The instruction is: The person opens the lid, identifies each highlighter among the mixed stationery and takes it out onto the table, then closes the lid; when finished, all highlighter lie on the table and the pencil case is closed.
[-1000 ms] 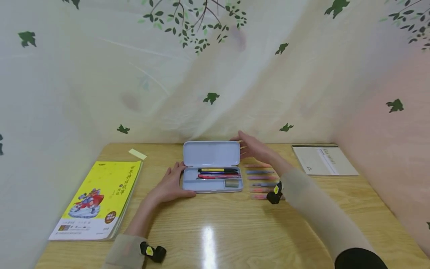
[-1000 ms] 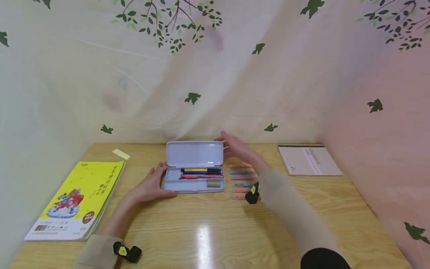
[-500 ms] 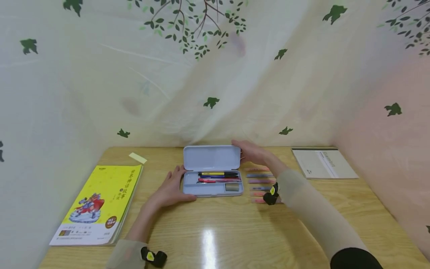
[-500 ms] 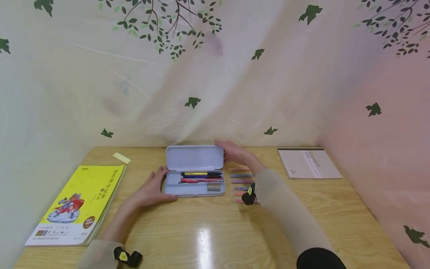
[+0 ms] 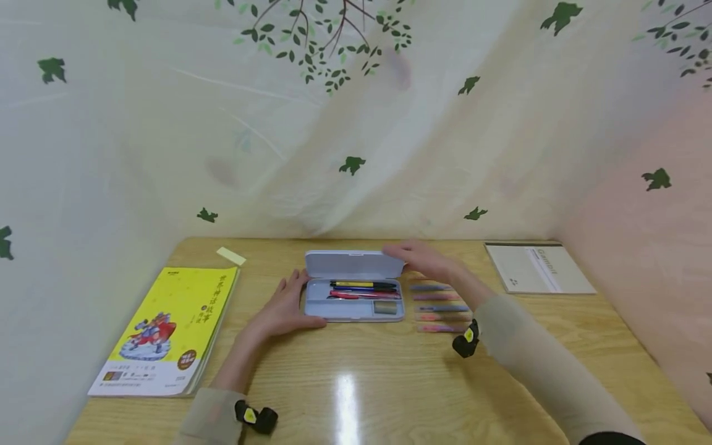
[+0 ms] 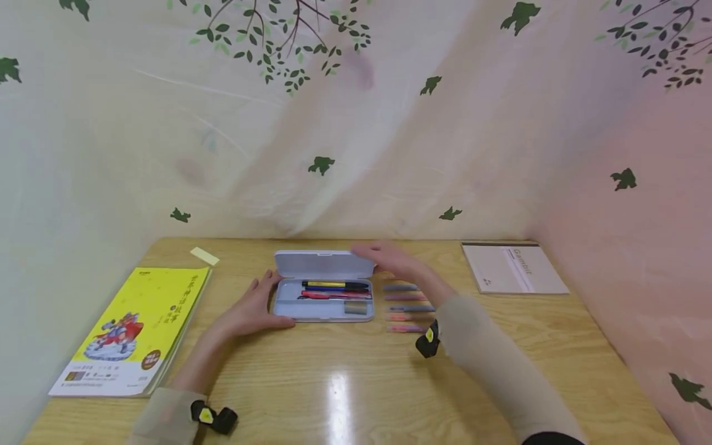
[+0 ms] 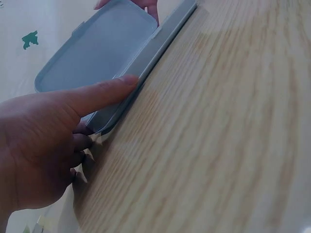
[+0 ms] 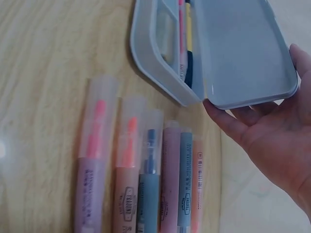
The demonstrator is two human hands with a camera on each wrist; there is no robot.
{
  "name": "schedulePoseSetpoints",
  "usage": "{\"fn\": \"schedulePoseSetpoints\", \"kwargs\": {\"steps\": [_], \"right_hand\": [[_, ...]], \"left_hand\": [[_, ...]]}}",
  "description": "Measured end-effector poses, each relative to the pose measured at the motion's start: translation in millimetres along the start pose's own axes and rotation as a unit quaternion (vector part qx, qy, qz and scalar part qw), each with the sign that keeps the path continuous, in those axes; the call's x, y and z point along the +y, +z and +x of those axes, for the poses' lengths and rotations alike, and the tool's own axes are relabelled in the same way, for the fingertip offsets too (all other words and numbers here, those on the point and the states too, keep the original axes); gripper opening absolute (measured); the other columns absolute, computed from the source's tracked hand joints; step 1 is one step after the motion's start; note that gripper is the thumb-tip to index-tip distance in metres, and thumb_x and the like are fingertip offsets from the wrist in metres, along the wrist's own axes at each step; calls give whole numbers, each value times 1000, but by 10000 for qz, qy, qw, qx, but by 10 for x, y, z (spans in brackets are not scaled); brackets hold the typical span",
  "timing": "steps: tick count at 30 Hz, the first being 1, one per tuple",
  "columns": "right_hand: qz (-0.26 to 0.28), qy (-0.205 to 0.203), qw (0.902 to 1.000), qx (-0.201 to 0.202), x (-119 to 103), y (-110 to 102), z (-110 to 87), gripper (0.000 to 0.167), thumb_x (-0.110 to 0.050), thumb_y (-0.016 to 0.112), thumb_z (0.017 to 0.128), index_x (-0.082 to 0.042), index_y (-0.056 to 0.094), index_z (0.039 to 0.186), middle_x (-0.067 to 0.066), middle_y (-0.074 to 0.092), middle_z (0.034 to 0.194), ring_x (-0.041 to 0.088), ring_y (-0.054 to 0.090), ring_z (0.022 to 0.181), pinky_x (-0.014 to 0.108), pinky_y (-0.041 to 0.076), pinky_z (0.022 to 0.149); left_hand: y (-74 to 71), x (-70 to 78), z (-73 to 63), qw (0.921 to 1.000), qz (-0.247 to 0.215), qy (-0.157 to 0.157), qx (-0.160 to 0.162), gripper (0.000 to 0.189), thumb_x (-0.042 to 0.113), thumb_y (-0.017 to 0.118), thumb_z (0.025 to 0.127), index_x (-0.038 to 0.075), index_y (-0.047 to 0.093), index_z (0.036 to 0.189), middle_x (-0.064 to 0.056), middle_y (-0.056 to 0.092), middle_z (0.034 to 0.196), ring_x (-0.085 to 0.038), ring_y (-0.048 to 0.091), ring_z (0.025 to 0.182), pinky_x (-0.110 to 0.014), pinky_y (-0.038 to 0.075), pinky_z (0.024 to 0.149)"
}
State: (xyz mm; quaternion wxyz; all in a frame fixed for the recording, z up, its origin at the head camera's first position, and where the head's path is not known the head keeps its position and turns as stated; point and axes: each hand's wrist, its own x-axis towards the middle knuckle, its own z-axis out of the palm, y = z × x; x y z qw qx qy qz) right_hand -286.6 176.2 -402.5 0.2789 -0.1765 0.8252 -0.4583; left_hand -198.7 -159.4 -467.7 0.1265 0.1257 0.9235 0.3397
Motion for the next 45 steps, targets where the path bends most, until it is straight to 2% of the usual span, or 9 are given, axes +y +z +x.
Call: {"fn": "schedulePoseSetpoints", "kwargs": {"steps": [5, 9, 16, 22, 26, 30, 34, 41, 45], "right_hand": [[-398, -131, 9991, -25, 24, 101, -81, 57, -50, 44, 107, -8, 62, 140, 12, 67, 140, 31, 59, 135, 54, 44, 118], [-1155, -521, 9919, 25, 46, 180, -120, 55, -51, 44, 107, -13, 61, 144, 10, 63, 145, 32, 54, 142, 55, 41, 120], [-2599, -1295, 9569, -56, 30, 343, -135, 52, -49, 45, 108, -19, 55, 150, 6, 56, 154, 31, 49, 146, 54, 42, 119], [-3415, -1168, 9324, -171, -8, 479, -226, 62, -57, 45, 106, -29, 38, 160, 11, 42, 164, 35, 41, 151, 57, 39, 121], [-4122, -1022, 9052, -168, 11, 558, -273, 68, -66, 41, 103, -38, 25, 163, 11, 31, 169, 37, 37, 153, 59, 37, 122], [-4677, -1080, 8772, -99, 49, 633, -276, 72, -69, 38, 102, -39, 18, 164, 12, 27, 170, 38, 36, 153, 59, 38, 121], [-4888, -1179, 8644, -19, 88, 694, -270, 70, -67, 36, 103, -41, 12, 164, 13, 24, 171, 38, 33, 154, 59, 37, 122], [-5159, -1308, 8466, 74, 184, 781, -253, 67, -64, 32, 106, -44, 4, 164, 17, 18, 173, 39, 28, 156, 59, 32, 125], [-5471, -1370, 8255, 202, 237, 815, -259, 71, -65, 33, 105, -43, 1, 164, 17, 19, 172, 37, 30, 156, 59, 33, 124]], "left_hand": [[3, -3, -7, 10000, 42, 67, 56, 122, 50, 88, 76, 6, 16, 164, -22, 17, 172, -41, 6, 162, -58, 3, 132], [20, -10, 13, 9998, 153, 129, 64, 118, 51, 87, 77, 3, 21, 163, -24, 20, 170, -41, 8, 162, -57, 5, 133], [26, -11, 1, 9995, 264, 6, 159, 125, 52, 88, 75, -4, 17, 161, -32, 21, 167, -44, 17, 159, -56, 9, 132], [-14, 45, -22, 9979, -175, 487, 402, 129, 44, 93, 72, 6, 11, 164, -23, 37, 163, -39, 35, 153, -58, 14, 131], [-52, 132, -5, 9940, 229, 988, 421, 114, 47, 86, 80, 10, 20, 165, -18, 29, 169, -37, 27, 158, -58, 16, 131], [-64, 226, 23, 9847, 1030, 1374, 301, 92, 54, 74, 89, 10, 35, 160, -14, 21, 172, -35, 15, 162, -57, 14, 132], [-29, 265, 57, 9714, 1652, 1690, 237, 84, 58, 66, 94, 12, 39, 159, -14, 23, 172, -38, 17, 161, -58, 15, 131], [83, 222, 74, 9474, 2418, 2091, 172, 83, 60, 57, 98, 18, 29, 164, -11, 21, 173, -35, 17, 161, -54, 14, 133], [151, 199, 44, 9352, 2753, 2220, 165, 83, 58, 53, 101, 16, 23, 165, -13, 17, 174, -35, 13, 162, -55, 14, 133]]}}
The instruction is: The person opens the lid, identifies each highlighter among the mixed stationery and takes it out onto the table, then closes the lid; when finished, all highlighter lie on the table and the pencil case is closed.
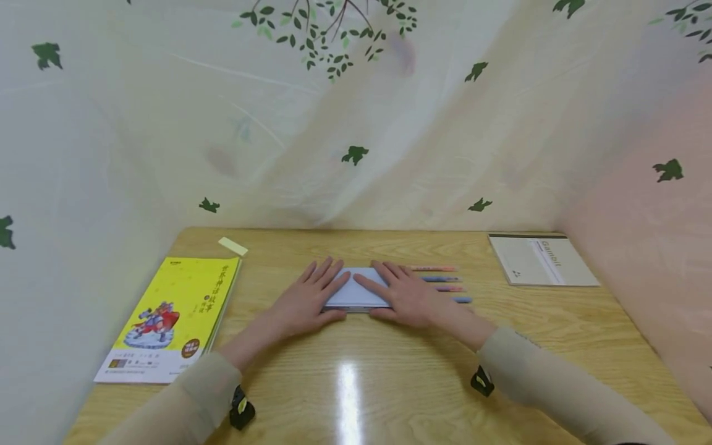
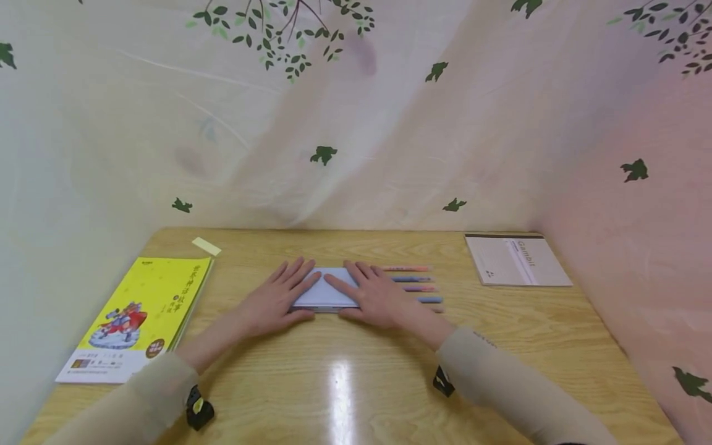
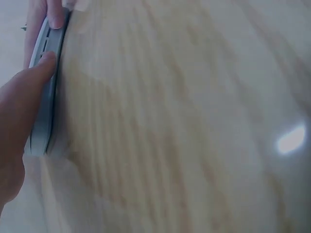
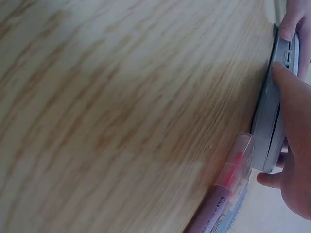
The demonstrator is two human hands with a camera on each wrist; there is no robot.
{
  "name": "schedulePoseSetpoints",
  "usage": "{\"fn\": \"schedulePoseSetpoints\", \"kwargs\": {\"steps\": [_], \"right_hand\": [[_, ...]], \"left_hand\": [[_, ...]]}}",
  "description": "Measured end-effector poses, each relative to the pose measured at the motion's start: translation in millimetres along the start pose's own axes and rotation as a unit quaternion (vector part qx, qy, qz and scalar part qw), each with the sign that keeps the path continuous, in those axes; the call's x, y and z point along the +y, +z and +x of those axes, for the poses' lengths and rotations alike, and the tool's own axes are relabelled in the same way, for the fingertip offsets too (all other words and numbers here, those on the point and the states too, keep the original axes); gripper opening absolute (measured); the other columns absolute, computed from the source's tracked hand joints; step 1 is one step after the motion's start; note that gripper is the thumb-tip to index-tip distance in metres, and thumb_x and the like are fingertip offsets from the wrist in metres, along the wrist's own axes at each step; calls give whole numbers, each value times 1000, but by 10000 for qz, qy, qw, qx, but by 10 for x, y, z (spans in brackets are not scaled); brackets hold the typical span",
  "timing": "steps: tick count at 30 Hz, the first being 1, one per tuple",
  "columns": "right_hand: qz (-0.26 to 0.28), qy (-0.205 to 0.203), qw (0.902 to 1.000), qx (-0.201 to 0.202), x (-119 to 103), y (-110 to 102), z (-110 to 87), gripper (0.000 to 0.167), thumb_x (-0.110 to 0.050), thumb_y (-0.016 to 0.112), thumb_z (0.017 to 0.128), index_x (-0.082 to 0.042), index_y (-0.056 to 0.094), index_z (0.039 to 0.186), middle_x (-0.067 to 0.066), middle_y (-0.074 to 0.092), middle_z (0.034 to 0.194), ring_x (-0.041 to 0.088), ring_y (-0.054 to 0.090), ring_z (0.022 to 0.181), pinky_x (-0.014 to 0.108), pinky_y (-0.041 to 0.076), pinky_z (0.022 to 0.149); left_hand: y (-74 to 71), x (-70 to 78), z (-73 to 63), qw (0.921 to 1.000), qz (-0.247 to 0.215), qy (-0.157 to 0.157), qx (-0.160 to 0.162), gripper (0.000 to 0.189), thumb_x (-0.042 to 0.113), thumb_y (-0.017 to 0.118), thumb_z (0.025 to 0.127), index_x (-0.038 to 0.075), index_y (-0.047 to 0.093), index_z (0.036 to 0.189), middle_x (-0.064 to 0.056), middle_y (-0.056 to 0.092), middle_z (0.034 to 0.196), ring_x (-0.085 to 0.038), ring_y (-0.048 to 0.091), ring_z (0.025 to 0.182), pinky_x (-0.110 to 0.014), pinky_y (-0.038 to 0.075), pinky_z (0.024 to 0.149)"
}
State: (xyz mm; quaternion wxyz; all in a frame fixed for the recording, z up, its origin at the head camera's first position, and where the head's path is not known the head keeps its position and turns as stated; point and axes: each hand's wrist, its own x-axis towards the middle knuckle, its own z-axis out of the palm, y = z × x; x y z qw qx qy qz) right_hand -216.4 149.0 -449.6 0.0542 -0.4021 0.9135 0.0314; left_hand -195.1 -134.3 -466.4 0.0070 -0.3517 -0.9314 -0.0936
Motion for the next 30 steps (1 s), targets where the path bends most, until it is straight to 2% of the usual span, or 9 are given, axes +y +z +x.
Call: {"fn": "schedulePoseSetpoints", "kwargs": {"steps": [4, 10, 19, 30], "right_hand": [[-249, -18, 9996, 133, -2, 38, -6, 72, -65, 34, 105, -42, 0, 164, 17, 21, 172, 37, 32, 155, 58, 36, 122], [-380, 8, 9989, 288, -20, 45, -7, 72, -64, 35, 105, -40, 3, 165, 18, 23, 171, 38, 35, 153, 58, 38, 121], [-487, 2, 9983, 319, -32, 70, -32, 73, -63, 36, 105, -39, 3, 166, 18, 22, 171, 37, 36, 153, 57, 38, 121], [-414, 14, 9990, 193, -33, 34, -25, 73, -63, 36, 105, -39, 2, 165, 18, 20, 172, 37, 34, 154, 57, 37, 122]], "left_hand": [[21, 26, -14, 9993, 369, 64, 20, 80, 56, 50, 104, 14, 22, 165, -14, 16, 174, -35, 14, 162, -55, 16, 132], [37, 18, -11, 9976, 690, 84, 48, 76, 54, 47, 105, 14, 22, 165, -13, 18, 174, -35, 16, 162, -54, 18, 132], [58, 34, -26, 9971, 719, 134, 208, 77, 53, 52, 104, 11, 26, 164, -15, 22, 172, -36, 20, 161, -56, 20, 131], [47, 39, -30, 9969, 757, 96, 207, 78, 54, 51, 103, 13, 26, 164, -14, 21, 173, -34, 20, 161, -54, 20, 131]]}}
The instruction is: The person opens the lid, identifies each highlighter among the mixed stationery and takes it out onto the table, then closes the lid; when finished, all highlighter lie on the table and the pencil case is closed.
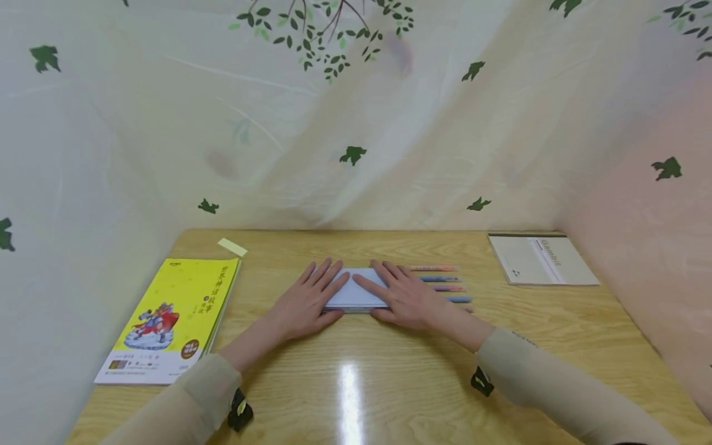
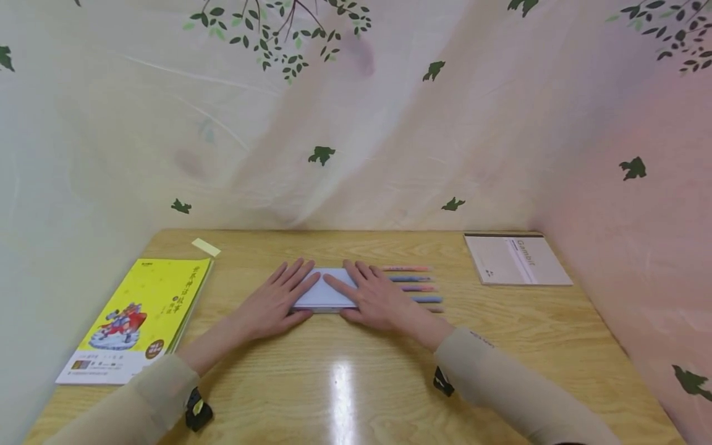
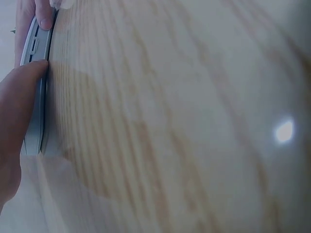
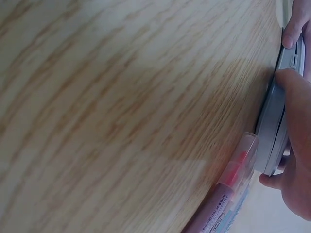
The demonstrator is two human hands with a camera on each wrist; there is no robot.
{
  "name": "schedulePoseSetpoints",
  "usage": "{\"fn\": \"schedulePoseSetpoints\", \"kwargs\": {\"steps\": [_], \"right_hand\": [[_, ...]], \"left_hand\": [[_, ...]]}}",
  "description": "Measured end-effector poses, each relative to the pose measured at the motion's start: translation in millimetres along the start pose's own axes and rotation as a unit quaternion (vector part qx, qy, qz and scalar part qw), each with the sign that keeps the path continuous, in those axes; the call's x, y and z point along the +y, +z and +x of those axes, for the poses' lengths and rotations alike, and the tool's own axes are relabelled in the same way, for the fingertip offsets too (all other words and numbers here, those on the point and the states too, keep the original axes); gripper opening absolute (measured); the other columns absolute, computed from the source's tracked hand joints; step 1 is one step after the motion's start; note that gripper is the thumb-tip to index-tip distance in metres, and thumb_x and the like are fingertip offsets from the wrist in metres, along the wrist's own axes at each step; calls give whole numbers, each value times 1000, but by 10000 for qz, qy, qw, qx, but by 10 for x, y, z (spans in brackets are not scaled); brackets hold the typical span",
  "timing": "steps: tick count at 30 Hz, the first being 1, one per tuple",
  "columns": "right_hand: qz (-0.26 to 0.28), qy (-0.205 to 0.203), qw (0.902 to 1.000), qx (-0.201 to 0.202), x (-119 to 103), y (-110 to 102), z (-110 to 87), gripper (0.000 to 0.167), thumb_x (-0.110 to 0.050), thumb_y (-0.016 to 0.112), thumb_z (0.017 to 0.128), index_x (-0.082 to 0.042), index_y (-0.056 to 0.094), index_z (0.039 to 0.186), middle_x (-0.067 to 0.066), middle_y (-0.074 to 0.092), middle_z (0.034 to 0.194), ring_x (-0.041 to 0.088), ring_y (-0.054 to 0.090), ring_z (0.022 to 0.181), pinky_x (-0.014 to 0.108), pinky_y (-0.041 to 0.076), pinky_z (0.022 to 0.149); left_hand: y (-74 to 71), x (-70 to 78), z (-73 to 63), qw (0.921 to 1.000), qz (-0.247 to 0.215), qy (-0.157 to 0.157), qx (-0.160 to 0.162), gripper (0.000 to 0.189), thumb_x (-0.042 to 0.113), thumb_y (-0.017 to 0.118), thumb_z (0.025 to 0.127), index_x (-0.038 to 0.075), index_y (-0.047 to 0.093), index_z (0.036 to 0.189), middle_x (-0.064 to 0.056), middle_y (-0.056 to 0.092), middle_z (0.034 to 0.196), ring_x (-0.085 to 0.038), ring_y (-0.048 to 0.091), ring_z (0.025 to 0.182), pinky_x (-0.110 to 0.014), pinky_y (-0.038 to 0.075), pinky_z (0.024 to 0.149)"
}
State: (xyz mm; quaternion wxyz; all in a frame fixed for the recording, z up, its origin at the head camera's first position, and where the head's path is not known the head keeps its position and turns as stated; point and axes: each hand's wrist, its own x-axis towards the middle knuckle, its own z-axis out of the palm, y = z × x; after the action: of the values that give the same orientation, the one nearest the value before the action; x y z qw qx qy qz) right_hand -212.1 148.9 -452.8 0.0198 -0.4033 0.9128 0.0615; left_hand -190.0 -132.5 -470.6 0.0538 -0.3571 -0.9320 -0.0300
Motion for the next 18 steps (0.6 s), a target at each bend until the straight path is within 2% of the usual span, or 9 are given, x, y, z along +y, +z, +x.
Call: {"fn": "schedulePoseSetpoints", "kwargs": {"steps": [11, 18], "right_hand": [[101, -114, 9998, 162, -12, 10, -40, 72, -59, 41, 106, -35, 9, 166, 20, 24, 170, 39, 36, 153, 58, 39, 121], [32, -94, 9998, 200, -36, 32, -27, 71, -60, 37, 106, -36, 8, 166, 20, 24, 170, 38, 36, 153, 57, 38, 121]], "left_hand": [[19, 11, -11, 9999, -168, 10, -19, 76, 52, 52, 103, 13, 27, 164, -14, 21, 173, -35, 19, 161, -56, 20, 131], [22, 0, -34, 9998, 3, -53, -168, 77, 54, 48, 105, 15, 21, 165, -11, 16, 174, -32, 14, 163, -53, 16, 133]]}}
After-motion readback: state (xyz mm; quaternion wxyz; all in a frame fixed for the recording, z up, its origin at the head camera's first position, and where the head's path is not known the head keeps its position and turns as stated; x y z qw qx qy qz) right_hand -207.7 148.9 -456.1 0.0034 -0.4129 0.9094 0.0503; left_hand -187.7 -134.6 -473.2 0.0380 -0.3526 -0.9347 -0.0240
